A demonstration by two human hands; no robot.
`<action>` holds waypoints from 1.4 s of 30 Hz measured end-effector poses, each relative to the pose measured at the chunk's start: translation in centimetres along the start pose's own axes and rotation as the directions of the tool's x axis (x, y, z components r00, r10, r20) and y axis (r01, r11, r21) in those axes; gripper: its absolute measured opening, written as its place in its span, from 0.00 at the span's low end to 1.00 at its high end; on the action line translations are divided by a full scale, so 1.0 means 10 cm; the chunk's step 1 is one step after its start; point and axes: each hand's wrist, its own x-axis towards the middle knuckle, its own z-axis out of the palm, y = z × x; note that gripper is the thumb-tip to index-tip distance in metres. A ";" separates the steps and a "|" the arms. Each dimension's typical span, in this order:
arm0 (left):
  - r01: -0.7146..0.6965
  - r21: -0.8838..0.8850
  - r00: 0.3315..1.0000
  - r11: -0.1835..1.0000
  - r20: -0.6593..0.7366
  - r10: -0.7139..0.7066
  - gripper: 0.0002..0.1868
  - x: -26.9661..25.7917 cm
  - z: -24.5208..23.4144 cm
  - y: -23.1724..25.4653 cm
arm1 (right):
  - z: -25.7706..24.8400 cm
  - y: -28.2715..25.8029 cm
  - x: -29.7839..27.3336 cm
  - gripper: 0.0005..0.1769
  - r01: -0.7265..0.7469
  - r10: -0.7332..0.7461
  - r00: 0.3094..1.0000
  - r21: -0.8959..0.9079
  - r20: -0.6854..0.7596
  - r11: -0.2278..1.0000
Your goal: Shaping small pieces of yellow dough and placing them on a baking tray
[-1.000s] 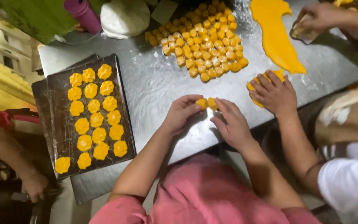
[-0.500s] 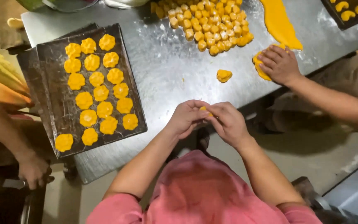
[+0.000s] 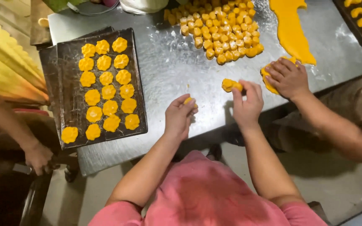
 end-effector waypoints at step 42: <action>0.314 0.094 0.791 0.945 0.524 -0.315 0.32 -0.26 -0.99 0.70 | 0.78 -1.66 -0.54 0.27 0.297 -0.390 0.826 0.273 0.407 0.915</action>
